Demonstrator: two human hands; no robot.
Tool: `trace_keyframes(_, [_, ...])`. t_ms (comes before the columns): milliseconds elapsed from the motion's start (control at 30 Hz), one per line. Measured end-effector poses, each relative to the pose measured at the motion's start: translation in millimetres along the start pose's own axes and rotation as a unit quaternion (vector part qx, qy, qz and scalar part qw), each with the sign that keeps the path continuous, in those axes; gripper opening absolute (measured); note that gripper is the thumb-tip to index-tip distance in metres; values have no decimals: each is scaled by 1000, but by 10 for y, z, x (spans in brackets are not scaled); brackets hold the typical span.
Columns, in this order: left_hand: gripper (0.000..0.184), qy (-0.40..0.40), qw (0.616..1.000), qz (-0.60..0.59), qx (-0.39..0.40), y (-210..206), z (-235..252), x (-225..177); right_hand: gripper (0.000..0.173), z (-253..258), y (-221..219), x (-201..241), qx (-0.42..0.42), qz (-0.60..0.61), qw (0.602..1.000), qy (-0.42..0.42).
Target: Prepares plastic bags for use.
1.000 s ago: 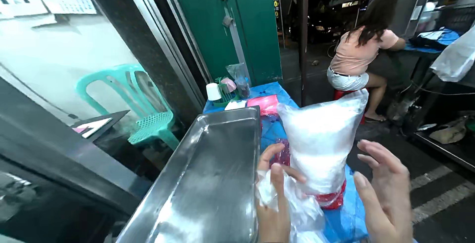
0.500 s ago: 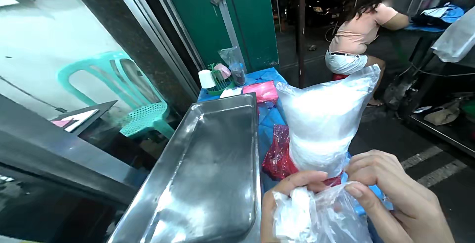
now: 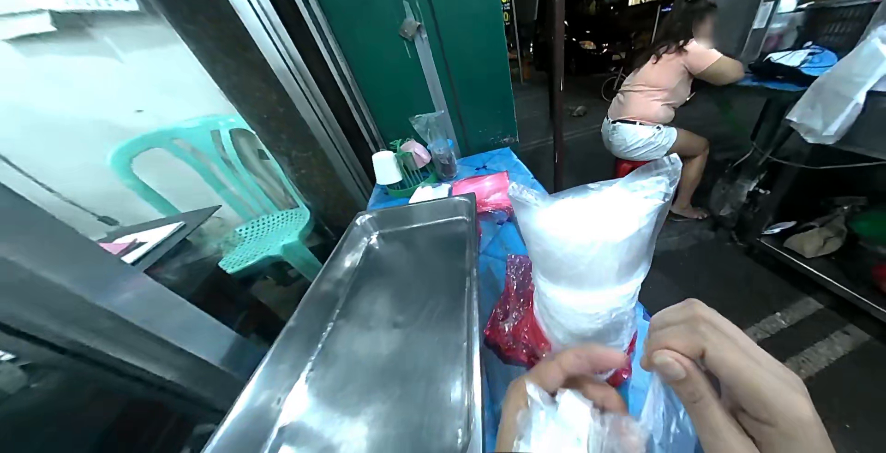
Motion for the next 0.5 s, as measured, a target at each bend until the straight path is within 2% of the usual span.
trace_keyframes(167, [13, -26, 999, 39, 3, 26, 40, -103, 26, 49, -5, -84, 16, 221, 973, -59])
trace_keyframes(300, [26, -31, 992, 63, 108, -133, 60, -102, 27, 40, -132, -148, 18, 464, 872, -158])
trace_keyframes(333, [33, -42, 988, 63, 135, -151, 77, -122, 27, 51, -161, -148, 44, 484, 857, -172])
trace_keyframes(400, [48, -76, 984, 21, 160, -46, 161, -220, 31, 123, -141, -152, 135, 427, 877, -176])
trace_keyframes(467, [50, -119, 972, -43, 196, 151, 313, -450, 32, 268, -24, -190, 234, 341, 897, -154])
trace_keyframes(500, [49, -129, 965, -61, 220, 235, 405, -594, 27, 371, 35, -185, 276, 339, 888, -140])
Point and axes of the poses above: each hand's wrist, its own z-axis towards the middle knuckle, its own y-axis out of the back of the hand, x = y × z, the point moved 10 cm from there along z, towards the middle knuckle, and after that the axes turned 15 degrees about z, right-handed, at the moved point
